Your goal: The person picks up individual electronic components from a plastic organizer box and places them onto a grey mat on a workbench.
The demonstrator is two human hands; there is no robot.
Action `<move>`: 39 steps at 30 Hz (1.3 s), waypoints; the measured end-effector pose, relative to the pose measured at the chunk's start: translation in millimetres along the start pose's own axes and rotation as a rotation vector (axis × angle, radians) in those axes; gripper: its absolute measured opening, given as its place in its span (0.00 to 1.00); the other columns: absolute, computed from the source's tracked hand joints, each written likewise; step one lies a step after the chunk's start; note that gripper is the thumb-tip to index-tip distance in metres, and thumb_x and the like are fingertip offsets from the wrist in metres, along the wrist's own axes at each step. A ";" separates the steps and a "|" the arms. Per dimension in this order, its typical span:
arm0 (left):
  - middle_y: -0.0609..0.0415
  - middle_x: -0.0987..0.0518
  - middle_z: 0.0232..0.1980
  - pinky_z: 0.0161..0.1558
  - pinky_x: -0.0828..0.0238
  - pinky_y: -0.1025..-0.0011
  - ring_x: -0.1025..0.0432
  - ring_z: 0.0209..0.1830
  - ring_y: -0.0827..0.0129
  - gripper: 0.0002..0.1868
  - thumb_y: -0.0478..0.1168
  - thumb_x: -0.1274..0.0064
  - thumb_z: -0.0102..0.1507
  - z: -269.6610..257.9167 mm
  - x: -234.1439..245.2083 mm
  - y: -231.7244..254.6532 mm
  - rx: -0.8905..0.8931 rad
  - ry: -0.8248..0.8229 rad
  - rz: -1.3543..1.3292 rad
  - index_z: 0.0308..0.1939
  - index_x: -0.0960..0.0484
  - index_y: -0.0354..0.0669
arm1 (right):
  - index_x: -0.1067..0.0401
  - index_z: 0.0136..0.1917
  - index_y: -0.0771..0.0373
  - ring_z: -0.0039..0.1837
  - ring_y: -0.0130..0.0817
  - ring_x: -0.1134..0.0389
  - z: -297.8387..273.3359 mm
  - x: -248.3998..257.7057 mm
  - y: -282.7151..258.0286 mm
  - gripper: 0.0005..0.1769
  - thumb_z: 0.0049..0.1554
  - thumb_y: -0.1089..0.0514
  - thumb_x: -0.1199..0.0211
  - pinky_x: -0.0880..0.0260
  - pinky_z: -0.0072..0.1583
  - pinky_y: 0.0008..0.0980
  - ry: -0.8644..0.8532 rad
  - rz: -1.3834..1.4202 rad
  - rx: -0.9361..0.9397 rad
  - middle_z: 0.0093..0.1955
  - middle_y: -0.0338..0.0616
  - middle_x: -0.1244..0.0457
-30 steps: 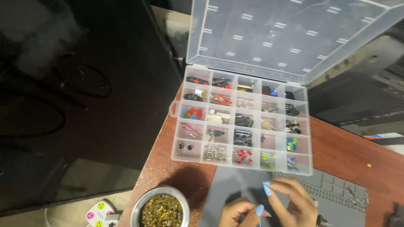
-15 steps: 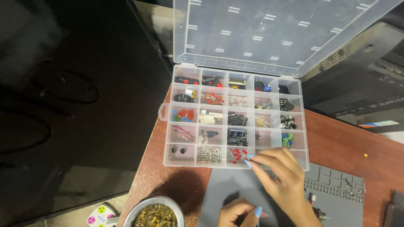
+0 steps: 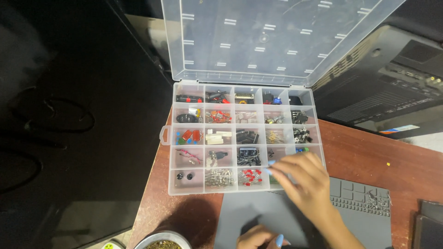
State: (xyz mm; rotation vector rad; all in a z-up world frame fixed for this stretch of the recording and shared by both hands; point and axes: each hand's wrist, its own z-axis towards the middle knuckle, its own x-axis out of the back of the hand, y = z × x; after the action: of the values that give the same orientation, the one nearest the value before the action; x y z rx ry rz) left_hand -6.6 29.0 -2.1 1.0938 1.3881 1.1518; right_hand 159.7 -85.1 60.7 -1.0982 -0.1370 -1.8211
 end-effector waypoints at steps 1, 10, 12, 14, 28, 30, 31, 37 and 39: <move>0.59 0.11 0.35 0.39 0.24 0.78 0.18 0.33 0.74 0.14 0.44 0.48 0.66 0.3 3.4 2.8 0.043 -0.072 0.032 0.31 0.09 0.48 | 0.20 0.48 0.61 0.45 0.35 0.32 -0.7 -0.7 7.7 0.07 0.55 0.60 0.25 0.33 0.53 0.34 -0.022 -0.003 -0.015 0.46 0.41 0.30; 0.67 0.14 0.34 0.43 0.27 0.79 0.20 0.35 0.78 0.10 0.48 0.45 0.65 13.2 0.3 -20.3 0.081 -0.103 0.180 0.33 0.09 0.62 | 0.18 0.47 0.61 0.43 0.42 0.31 49.0 -22.2 52.8 0.06 0.55 0.67 0.27 0.28 0.50 0.39 0.059 0.107 -0.020 0.41 0.41 0.30; 0.66 0.15 0.33 0.41 0.28 0.79 0.21 0.34 0.77 0.10 0.47 0.44 0.65 15.7 -2.2 -22.7 0.037 -0.079 0.182 0.32 0.09 0.60 | 0.18 0.46 0.61 0.43 0.41 0.31 57.0 -28.2 48.2 0.06 0.55 0.68 0.27 0.28 0.49 0.38 0.053 0.125 -0.021 0.40 0.41 0.31; 0.66 0.15 0.32 0.40 0.28 0.79 0.22 0.33 0.77 0.09 0.45 0.44 0.64 19.1 -4.4 -25.0 -0.009 -0.057 0.183 0.32 0.09 0.59 | 0.19 0.45 0.61 0.43 0.41 0.32 61.3 -32.7 43.8 0.06 0.54 0.69 0.27 0.29 0.49 0.38 0.049 0.141 -0.023 0.40 0.41 0.31; 0.62 0.16 0.26 0.56 0.26 0.71 0.25 0.22 0.72 0.09 0.34 0.42 0.63 1.1 -13.1 -9.3 -0.305 0.100 0.132 0.29 0.10 0.49 | 0.19 0.53 0.61 0.45 0.37 0.38 28.0 19.9 32.6 0.05 0.63 0.61 0.32 0.38 0.53 0.34 -0.064 0.084 -0.125 0.42 0.39 0.35; 0.61 0.17 0.26 0.44 0.29 0.73 0.27 0.24 0.72 0.09 0.36 0.43 0.64 -0.4 -8.9 -1.7 -0.240 0.040 0.109 0.30 0.10 0.47 | 0.20 0.52 0.62 0.45 0.36 0.36 1.3 43.1 23.2 0.05 0.62 0.62 0.32 0.37 0.53 0.34 -0.041 0.092 -0.220 0.43 0.41 0.33; 0.60 0.18 0.26 0.31 0.33 0.74 0.29 0.25 0.72 0.10 0.37 0.44 0.66 -0.4 -7.2 2.6 -0.187 0.006 0.092 0.31 0.10 0.45 | 0.21 0.51 0.64 0.46 0.36 0.35 -10.3 54.7 17.8 0.04 0.61 0.63 0.31 0.36 0.54 0.34 -0.021 0.114 -0.288 0.44 0.42 0.32; 0.59 0.21 0.27 0.36 0.31 0.73 0.27 0.28 0.71 0.12 0.40 0.47 0.69 -2.0 -2.3 14.1 -0.174 -0.071 0.130 0.33 0.13 0.42 | 0.18 0.51 0.62 0.49 0.35 0.27 -101.7 89.4 -13.0 0.06 0.59 0.63 0.32 0.29 0.57 0.31 -0.030 0.113 -0.613 0.47 0.44 0.28; 0.60 0.22 0.28 0.36 0.32 0.73 0.29 0.28 0.72 0.11 0.40 0.47 0.69 -4.1 -3.0 14.1 -0.177 -0.092 0.147 0.35 0.13 0.42 | 0.18 0.52 0.62 0.52 0.35 0.28 -139.8 87.0 -19.0 0.07 0.59 0.63 0.32 0.31 0.59 0.31 -0.016 0.116 -0.669 0.48 0.43 0.29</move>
State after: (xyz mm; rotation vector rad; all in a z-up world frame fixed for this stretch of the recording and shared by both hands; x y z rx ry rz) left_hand -9.6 27.7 12.5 1.1204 1.1270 1.2875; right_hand 47.4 -206.5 48.7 -1.5356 0.5554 -1.7933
